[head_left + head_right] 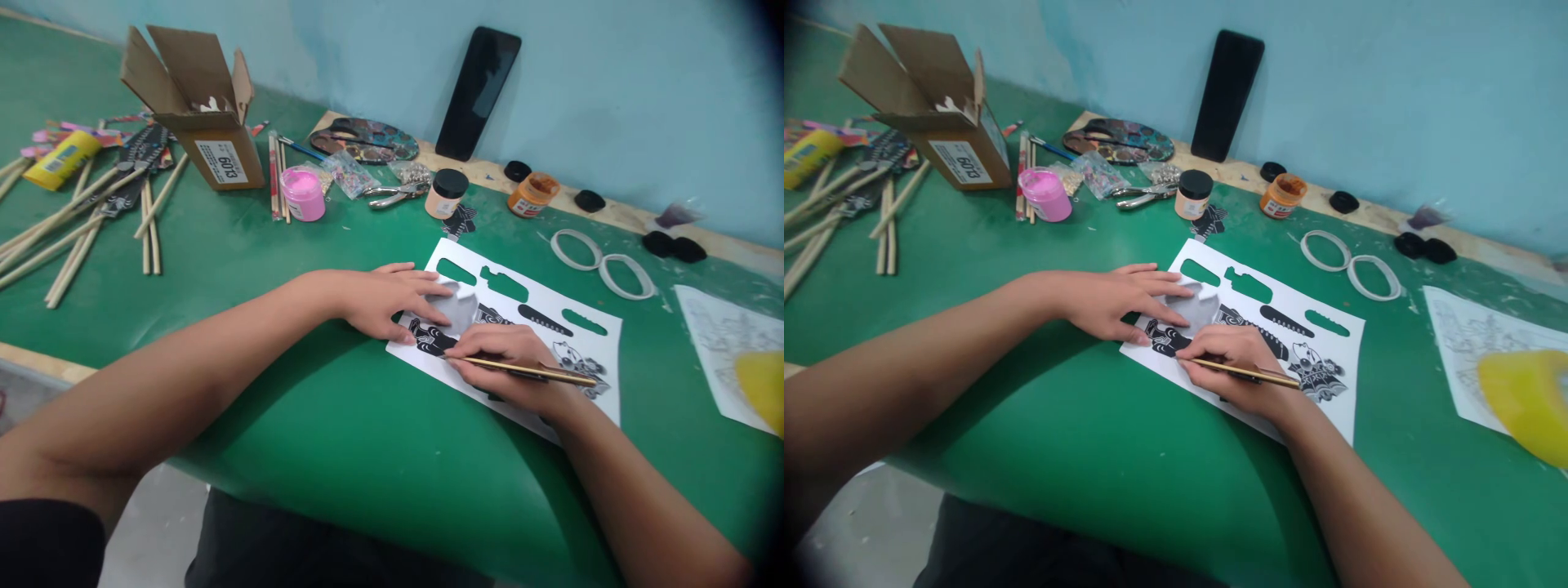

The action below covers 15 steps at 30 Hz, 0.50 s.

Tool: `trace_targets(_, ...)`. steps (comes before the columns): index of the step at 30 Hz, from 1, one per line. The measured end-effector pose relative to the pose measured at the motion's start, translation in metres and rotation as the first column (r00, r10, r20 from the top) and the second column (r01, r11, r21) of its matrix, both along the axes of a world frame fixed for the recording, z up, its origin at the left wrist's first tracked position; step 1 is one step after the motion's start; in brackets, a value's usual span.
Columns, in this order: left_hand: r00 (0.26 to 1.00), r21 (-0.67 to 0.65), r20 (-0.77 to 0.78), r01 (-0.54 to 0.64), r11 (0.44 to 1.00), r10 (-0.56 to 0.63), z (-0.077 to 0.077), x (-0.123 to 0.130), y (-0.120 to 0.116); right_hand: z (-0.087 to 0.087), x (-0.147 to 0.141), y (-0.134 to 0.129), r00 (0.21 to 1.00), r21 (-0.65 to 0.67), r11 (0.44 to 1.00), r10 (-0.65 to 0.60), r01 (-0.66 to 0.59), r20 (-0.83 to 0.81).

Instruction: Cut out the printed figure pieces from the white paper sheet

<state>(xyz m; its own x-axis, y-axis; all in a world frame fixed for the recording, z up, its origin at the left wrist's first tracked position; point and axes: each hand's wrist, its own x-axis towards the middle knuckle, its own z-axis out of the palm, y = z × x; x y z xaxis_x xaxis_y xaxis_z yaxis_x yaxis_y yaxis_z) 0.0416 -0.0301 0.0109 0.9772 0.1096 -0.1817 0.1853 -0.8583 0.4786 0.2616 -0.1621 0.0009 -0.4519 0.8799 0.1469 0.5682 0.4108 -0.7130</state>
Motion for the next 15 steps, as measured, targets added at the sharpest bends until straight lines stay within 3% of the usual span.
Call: trace_targets(15, 1.000, 0.003, -0.014, 0.004, 1.000, -0.004, 0.0001, 0.0003, 0.0002, 0.0024, 0.0050, -0.0011, 0.999, -0.021, 1.000, 0.021, -0.022, -0.029)
